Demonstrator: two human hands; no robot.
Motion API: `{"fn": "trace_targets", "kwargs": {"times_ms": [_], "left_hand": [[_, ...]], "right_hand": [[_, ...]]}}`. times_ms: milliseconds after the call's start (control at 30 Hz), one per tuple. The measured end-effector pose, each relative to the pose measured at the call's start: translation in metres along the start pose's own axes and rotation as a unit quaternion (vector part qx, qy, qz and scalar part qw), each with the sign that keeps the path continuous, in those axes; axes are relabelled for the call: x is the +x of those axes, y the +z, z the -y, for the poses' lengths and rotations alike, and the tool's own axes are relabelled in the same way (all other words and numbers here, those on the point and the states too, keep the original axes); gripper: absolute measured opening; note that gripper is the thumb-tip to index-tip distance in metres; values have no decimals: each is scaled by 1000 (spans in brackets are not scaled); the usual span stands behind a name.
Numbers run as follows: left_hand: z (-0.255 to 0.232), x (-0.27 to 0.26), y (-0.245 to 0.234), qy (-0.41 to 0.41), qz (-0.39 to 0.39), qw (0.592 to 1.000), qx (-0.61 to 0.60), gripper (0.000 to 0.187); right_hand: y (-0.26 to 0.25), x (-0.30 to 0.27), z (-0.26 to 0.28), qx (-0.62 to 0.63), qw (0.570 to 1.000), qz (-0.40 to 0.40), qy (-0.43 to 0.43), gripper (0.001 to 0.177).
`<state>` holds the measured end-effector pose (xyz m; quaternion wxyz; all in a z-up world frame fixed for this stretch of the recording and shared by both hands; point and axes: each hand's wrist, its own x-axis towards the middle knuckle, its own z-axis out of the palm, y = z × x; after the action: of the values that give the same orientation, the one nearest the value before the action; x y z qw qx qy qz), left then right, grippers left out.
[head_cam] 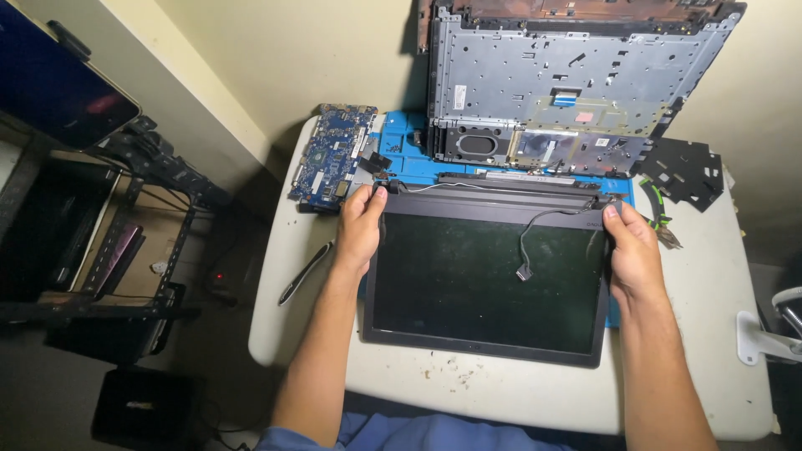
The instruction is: The person cleans the frame of a disassembled laptop screen using a toothbrush, scrubbing the edges and corners. They then place a black plastic bezel onto the screen assembly and press it into place.
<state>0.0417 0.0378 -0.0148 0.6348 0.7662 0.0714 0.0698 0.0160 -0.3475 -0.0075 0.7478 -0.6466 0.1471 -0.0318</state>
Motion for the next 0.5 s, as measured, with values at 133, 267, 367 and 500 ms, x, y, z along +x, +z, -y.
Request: {"fn": "trace_targets", "kwargs": {"times_ms": [133, 267, 367, 500], "left_hand": [[-3, 0, -1, -36, 8, 999, -17, 40], [1, 4, 0, -34, 30, 987, -156, 37], [-1, 5, 0, -42, 43, 984, -167, 22], [3, 6, -1, -12, 58, 991, -117, 28]], "right_hand": [[-3, 0, -4, -4, 1000, -6, -6, 19], [-4, 0, -7, -5, 1000, -17, -3, 14], [-5, 1, -5, -18, 1000, -11, 4, 17], [-7, 3, -7, -23, 1000, -10, 2, 16]]}}
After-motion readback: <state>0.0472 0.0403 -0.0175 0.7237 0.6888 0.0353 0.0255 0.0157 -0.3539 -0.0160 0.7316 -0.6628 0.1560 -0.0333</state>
